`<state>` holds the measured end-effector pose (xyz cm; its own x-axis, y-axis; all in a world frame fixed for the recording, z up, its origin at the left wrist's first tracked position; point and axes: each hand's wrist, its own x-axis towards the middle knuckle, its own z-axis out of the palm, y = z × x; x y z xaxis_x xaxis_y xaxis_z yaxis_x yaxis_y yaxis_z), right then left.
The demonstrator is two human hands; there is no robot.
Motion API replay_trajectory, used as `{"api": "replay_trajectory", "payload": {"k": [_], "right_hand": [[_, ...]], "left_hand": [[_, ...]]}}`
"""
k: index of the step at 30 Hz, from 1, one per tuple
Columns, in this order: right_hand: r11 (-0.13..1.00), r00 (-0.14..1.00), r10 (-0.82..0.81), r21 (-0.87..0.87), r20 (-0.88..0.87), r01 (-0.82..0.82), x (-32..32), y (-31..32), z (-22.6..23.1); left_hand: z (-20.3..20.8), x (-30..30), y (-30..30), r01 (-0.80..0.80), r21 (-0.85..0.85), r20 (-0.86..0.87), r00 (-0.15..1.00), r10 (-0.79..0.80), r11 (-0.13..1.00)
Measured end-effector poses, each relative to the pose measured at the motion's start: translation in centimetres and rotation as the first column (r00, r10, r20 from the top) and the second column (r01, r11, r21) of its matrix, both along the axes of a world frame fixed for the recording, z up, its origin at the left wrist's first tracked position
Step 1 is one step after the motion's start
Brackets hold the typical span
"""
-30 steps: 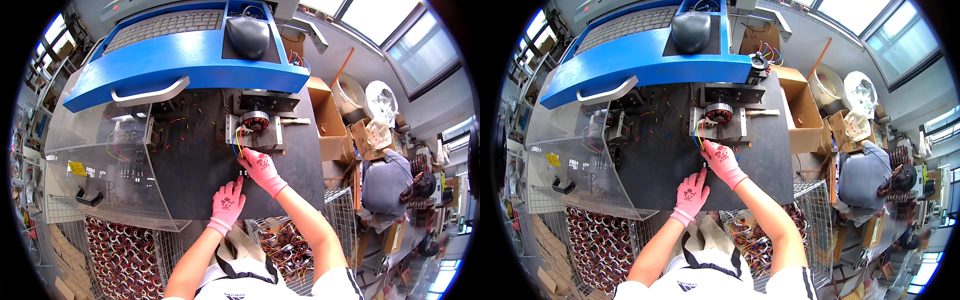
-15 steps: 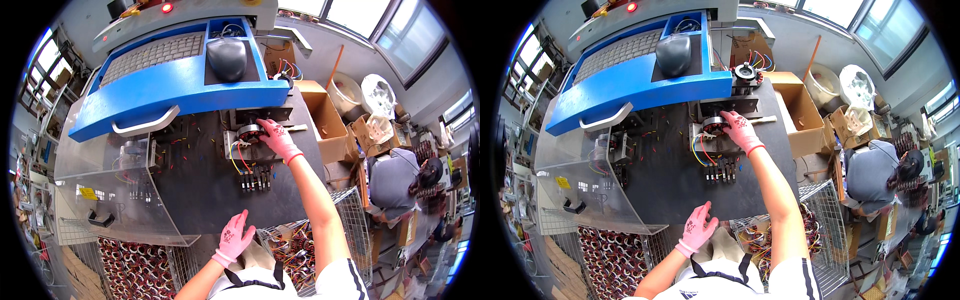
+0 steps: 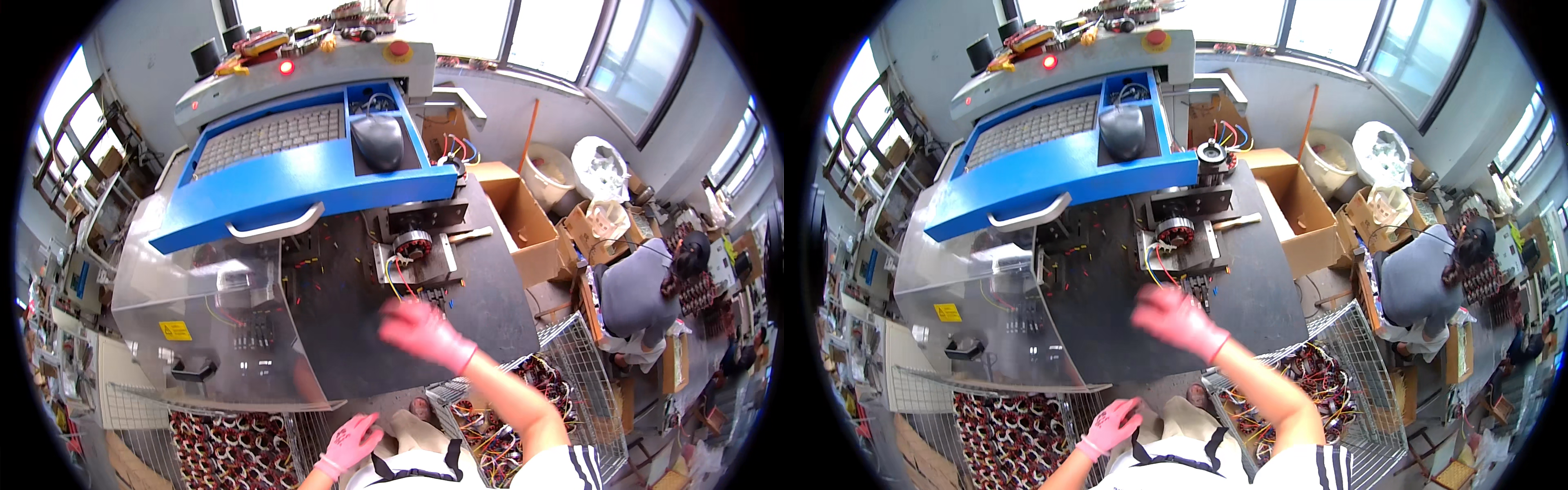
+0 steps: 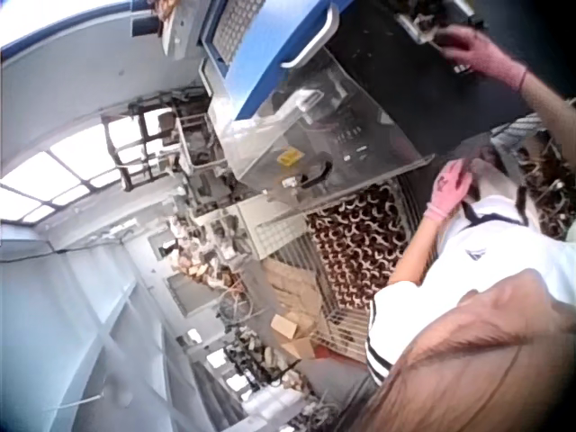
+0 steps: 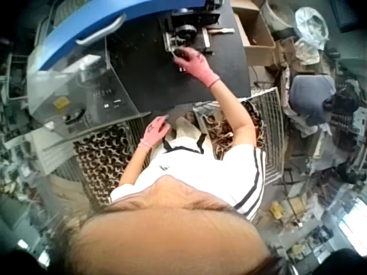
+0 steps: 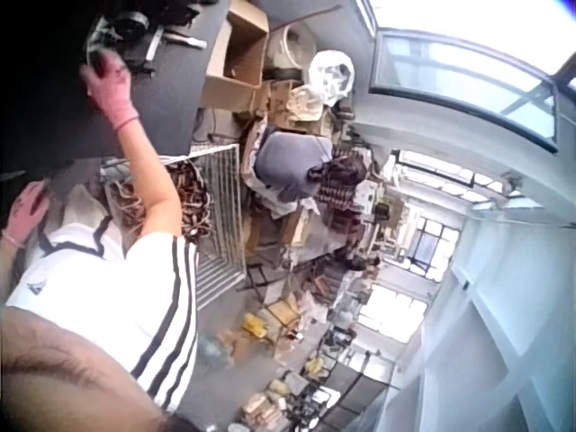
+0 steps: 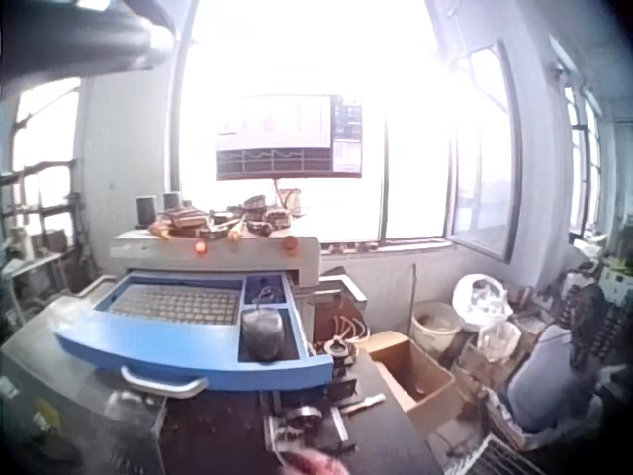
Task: The person picks up a motor stator from a metal crate and places it onto an assembly jig. They connect several colored wires into a terminal block on the jig and then return the finished stator to the crate.
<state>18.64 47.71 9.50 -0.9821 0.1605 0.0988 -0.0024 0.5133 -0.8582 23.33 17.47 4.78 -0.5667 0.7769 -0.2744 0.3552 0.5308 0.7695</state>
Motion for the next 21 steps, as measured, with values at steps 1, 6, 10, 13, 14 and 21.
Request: {"api": "replay_trajectory", "payload": {"k": [1,6,10,13,14,21], "right_hand": [[0.986,0.986,0.164,-0.043,0.027,-0.162,1.5,-4.0,-0.5],[0.849,0.925,0.332,-0.487,0.187,-0.206,3.4,-17.7,-2.2],[0.789,0.923,0.207,-0.613,0.324,0.038,3.7,-19.7,-2.4],[0.791,0.916,0.151,-0.601,0.372,0.113,3.9,-20.4,-2.3],[0.791,0.913,0.139,-0.598,0.384,0.131,3.9,-20.3,-2.3],[0.865,0.950,-0.132,-0.434,0.284,0.250,7.5,-15.9,-2.4]], "left_hand": [[-1.2,0.0,-1.9,-0.023,0.004,0.035,0.999,0.022,1.000],[-1.4,-2.0,-9.0,0.162,-0.081,-0.006,0.987,-0.163,0.983],[-1.4,-2.8,-13.7,0.086,-0.139,0.071,0.995,-0.076,0.987],[-2.4,-2.8,-16.6,0.019,-0.149,0.062,0.998,-0.010,0.989],[-2.8,-3.2,-17.0,0.019,-0.133,0.053,0.998,-0.012,0.991],[-2.5,-3.9,-16.9,0.006,-0.120,0.043,0.999,-0.001,0.993]]}}
